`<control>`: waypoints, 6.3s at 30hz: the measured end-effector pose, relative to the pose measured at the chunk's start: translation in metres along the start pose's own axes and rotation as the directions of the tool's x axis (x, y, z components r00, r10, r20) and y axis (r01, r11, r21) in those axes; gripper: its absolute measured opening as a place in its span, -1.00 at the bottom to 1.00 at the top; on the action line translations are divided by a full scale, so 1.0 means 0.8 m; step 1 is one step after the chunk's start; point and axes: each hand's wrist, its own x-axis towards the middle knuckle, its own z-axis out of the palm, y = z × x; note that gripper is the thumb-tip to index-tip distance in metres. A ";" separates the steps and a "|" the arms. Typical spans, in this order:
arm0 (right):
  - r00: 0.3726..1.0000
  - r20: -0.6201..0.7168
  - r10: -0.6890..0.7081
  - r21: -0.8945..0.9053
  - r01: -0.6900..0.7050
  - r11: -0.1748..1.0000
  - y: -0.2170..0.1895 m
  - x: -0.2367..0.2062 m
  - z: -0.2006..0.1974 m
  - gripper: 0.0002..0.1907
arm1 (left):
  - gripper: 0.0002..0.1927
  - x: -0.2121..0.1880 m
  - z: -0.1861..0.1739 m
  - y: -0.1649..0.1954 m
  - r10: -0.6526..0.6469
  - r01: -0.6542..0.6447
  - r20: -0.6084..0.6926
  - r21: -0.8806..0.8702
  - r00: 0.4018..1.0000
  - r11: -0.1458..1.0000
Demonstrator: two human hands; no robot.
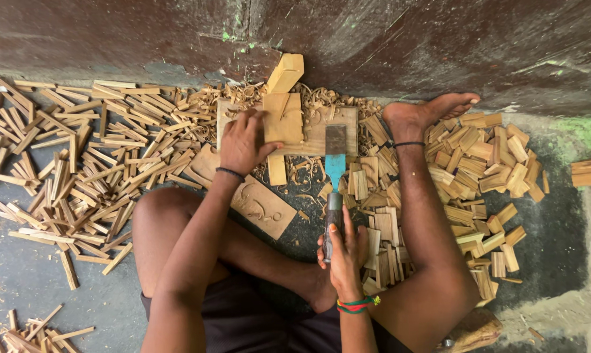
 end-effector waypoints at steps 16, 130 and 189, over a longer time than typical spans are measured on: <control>0.999 -0.034 0.021 -0.082 -0.024 0.996 -0.009 -0.002 0.006 -0.29 | -0.68 0.084 0.011 0.041 -0.138 0.128 0.075 0.122 0.988 0.984; 0.970 0.203 0.132 0.097 -0.154 0.983 -0.046 -0.055 0.043 -0.35 | -0.63 0.000 -0.021 0.137 0.475 -0.367 0.100 -0.505 0.874 0.781; 0.943 0.331 -0.039 0.223 -0.038 0.974 -0.040 0.024 0.078 -0.33 | -0.74 0.034 0.011 0.088 0.530 -0.556 -0.170 -0.215 0.831 0.803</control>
